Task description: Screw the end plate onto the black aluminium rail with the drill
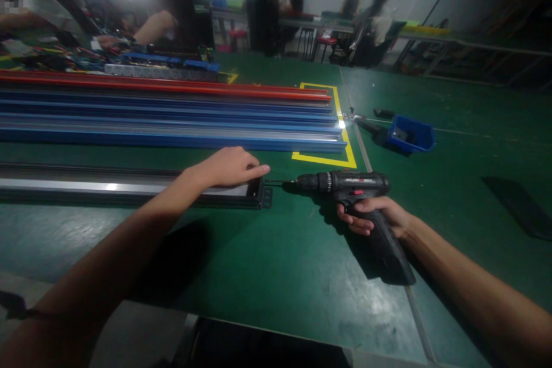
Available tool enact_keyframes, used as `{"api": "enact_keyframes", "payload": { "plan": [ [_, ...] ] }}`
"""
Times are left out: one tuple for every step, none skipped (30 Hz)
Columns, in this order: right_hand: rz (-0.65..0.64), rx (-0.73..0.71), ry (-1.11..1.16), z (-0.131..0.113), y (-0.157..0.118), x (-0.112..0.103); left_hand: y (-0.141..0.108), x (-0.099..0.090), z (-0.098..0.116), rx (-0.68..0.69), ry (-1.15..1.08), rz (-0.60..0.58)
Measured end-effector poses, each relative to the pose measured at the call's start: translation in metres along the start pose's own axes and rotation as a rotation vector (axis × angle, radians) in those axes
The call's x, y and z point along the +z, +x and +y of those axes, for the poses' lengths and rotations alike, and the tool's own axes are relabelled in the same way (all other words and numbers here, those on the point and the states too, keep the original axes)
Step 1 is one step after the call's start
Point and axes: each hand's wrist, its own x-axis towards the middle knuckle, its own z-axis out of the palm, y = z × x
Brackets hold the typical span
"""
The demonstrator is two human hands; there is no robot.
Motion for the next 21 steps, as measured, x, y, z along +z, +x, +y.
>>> {"api": "enact_keyframes", "payload": {
  "plan": [
    [0.0,0.001,-0.002,0.0001,0.0,0.0,-0.0001,-0.0002,0.0001,-0.001,-0.002,0.001],
    [-0.001,0.004,-0.003,0.0001,0.0,0.0002,-0.0003,-0.0004,0.0002,-0.001,-0.006,0.002],
    [-0.004,0.005,-0.004,0.0002,0.0,0.0004,-0.0004,-0.0005,0.0003,0.0,-0.013,0.004],
    [-0.006,0.004,-0.004,0.0001,0.0001,0.0007,-0.0005,-0.0005,0.0004,0.002,-0.02,0.007],
    [-0.006,0.0,-0.006,0.0001,0.0003,0.001,-0.0006,-0.0004,0.0004,0.003,-0.027,0.01],
    [-0.006,-0.006,-0.01,-0.0001,0.0004,0.0012,-0.0006,-0.0002,0.0003,0.002,-0.033,0.012],
    [-0.007,-0.011,-0.014,-0.0002,0.0005,0.0014,-0.0006,0.0,0.0003,0.001,-0.036,0.014],
    [-0.007,-0.014,-0.018,-0.0004,0.0005,0.0015,-0.0006,0.0002,0.0002,0.001,-0.038,0.016],
    [-0.007,-0.014,-0.021,-0.0006,0.0004,0.0014,-0.0005,0.0005,0.0002,0.002,-0.036,0.019],
    [-0.007,-0.01,-0.021,-0.0008,0.0002,0.0012,-0.0005,0.0006,0.0003,0.006,-0.033,0.02],
    [-0.008,-0.007,-0.019,-0.001,0.0,0.0009,-0.0005,0.0006,0.0003,0.01,-0.028,0.021],
    [-0.006,-0.003,-0.017,-0.0011,-0.0003,0.0005,-0.0005,0.0005,0.0005,0.012,-0.022,0.021],
    [-0.002,0.001,-0.014,-0.0011,-0.0006,0.0001,-0.0005,0.0003,0.0006,0.014,-0.017,0.02],
    [0.002,0.007,-0.009,-0.0011,-0.0009,-0.0003,-0.0005,0.0001,0.0007,0.016,-0.012,0.021],
    [0.008,0.011,-0.004,-0.0011,-0.0011,-0.0006,-0.0004,-0.0002,0.0008,0.016,-0.009,0.021],
    [0.011,0.014,-0.001,-0.001,-0.0012,-0.0008,-0.0004,-0.0003,0.0009,0.016,-0.008,0.022],
    [0.012,0.016,0.002,-0.0009,-0.0012,-0.001,-0.0003,-0.0004,0.0008,0.015,-0.011,0.021],
    [0.011,0.016,0.004,-0.0008,-0.0012,-0.001,-0.0003,-0.0003,0.0007,0.012,-0.014,0.019],
    [0.008,0.013,0.008,-0.0007,-0.001,-0.001,-0.0002,-0.0001,0.0004,0.006,-0.018,0.017],
    [0.004,0.013,0.01,-0.0006,-0.0008,-0.001,-0.0002,0.0001,0.0002,-0.001,-0.021,0.013],
    [0.001,0.011,0.011,-0.0005,-0.0006,-0.001,-0.0001,0.0005,-0.0001,-0.007,-0.022,0.011]
  ]
}}
